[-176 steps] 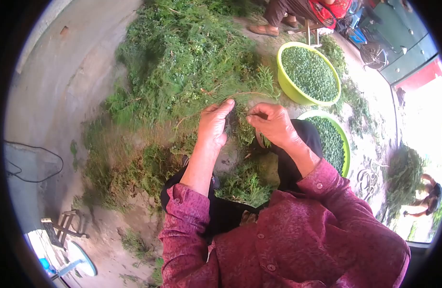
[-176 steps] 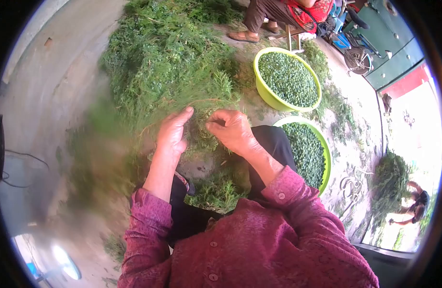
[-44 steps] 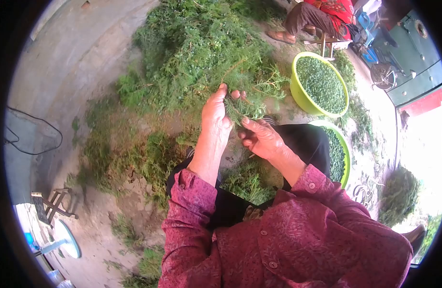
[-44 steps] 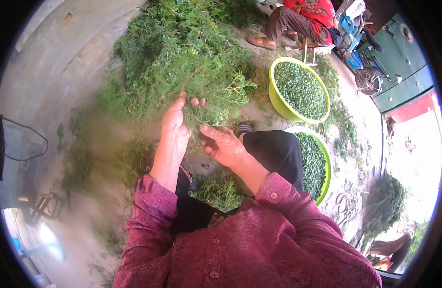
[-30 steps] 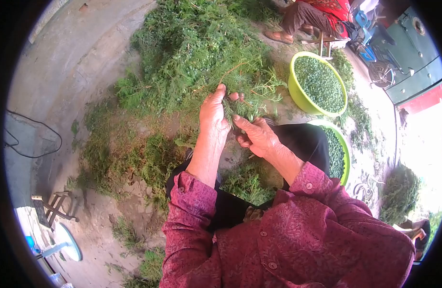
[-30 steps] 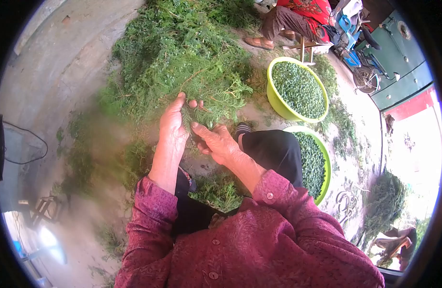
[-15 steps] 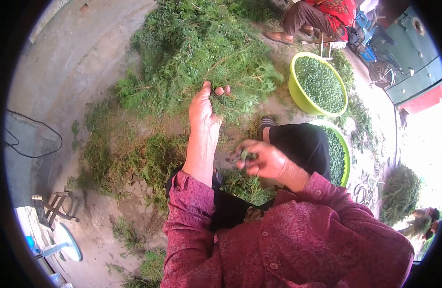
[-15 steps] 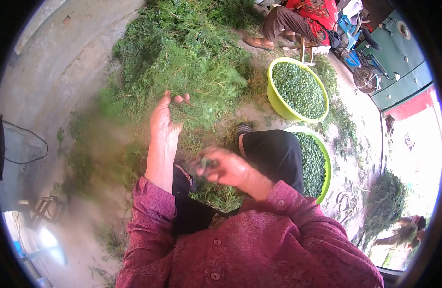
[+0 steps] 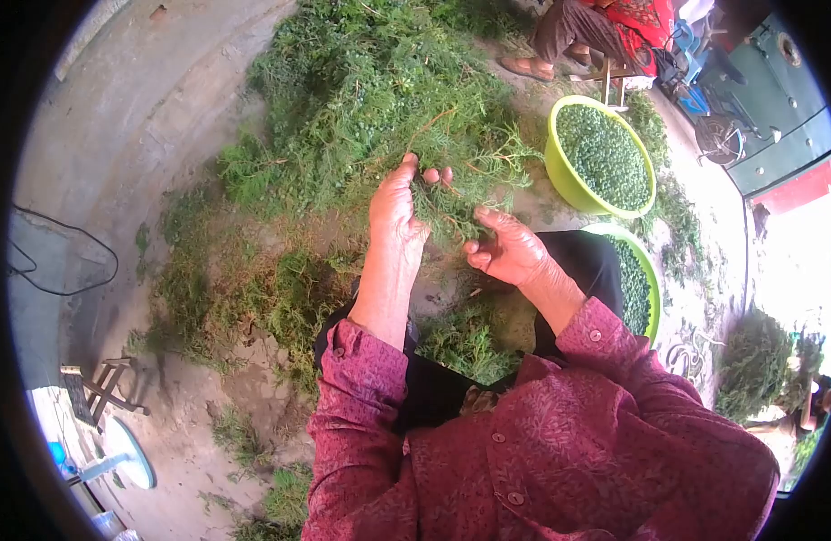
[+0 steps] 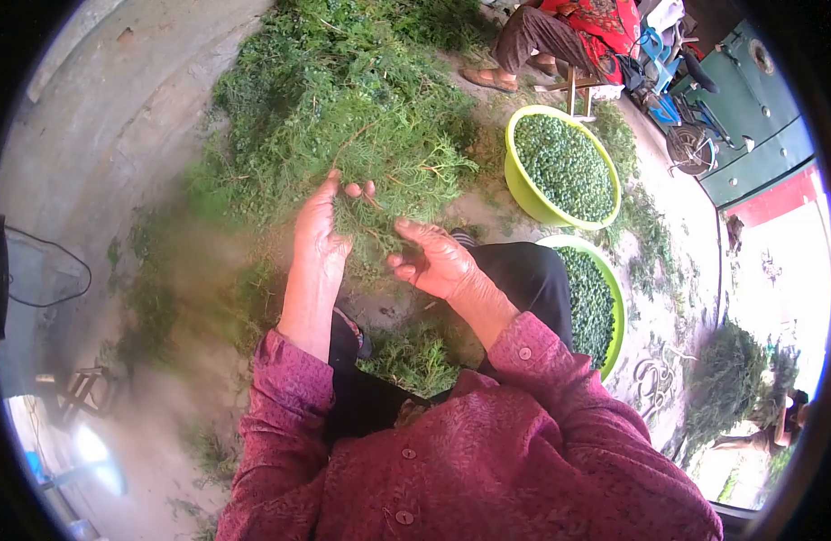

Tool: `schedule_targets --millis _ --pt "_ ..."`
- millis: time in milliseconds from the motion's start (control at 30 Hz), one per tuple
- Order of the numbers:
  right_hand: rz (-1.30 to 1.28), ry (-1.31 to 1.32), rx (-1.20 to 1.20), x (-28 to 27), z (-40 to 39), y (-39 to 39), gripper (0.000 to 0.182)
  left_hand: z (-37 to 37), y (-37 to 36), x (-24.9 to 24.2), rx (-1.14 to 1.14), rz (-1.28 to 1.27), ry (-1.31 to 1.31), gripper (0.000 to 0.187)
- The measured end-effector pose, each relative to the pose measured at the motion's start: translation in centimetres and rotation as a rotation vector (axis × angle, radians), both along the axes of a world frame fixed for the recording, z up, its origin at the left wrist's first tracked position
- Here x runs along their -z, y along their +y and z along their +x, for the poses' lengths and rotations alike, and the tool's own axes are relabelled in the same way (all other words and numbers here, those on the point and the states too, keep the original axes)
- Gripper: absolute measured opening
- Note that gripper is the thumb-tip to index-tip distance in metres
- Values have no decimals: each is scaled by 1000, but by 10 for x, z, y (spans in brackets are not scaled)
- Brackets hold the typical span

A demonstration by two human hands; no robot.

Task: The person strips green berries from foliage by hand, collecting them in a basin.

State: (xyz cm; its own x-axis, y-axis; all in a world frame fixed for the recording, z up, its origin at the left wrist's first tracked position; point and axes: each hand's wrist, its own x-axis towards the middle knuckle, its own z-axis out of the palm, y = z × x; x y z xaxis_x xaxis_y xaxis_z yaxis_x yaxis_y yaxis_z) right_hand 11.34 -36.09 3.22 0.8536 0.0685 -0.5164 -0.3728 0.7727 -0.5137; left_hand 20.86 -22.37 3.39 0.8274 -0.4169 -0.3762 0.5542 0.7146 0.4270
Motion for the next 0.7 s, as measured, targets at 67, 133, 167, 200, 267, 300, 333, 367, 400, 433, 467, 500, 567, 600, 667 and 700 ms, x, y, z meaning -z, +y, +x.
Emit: schedule_targets --millis 67,133,167,200,267,300,333,367,400,433,467,500,567,600,667,700 --pt "21 -94 -87 0 0 1 22 1 -1 1 -6 -10 -17 17" --pt "2 -74 -81 3 0 1 21 1 -2 6 -8 -20 -32 17" --pt "-17 -55 -79 4 0 2 20 4 -3 10 -7 -32 -44 17" --pt "-17 -56 -77 2 -1 2 20 6 -3 13 -7 -43 -56 17" --pt "-136 -12 -69 -7 -9 8 15 4 -4 6 -58 -24 -15 15" --pt "-136 -13 -67 -5 -12 8 15 3 -5 3 -110 -4 27 13" --pt "-160 36 -80 -3 -15 7 13 7 -2 5 -109 -4 25 13" --pt "-184 85 -91 0 -18 5 13 13 3 8 -173 12 -21 13" --pt "-184 80 -89 4 -26 2 13 18 6 9 -237 27 -69 15" --pt "-54 94 -158 9 -35 -3 14 19 8 6 -239 22 -74 15" --pt "74 109 -231 12 -39 -8 16 18 10 3 -214 -4 -52 15" --pt "70 108 -235 13 -38 -12 16 16 11 2 -189 -28 -28 14" --pt "166 78 -128 16 -37 -16 18 11 9 4 -145 -42 -57 15" --pt "150 98 -122 19 -32 -20 19 10 8 4 -89 -35 -40 15" --pt "101 111 -43 19 -22 -20 19 9 8 6 8 -31 -33 16" --pt "51 126 30 20 -16 -20 19 9 7 6 9 -33 -38 16"
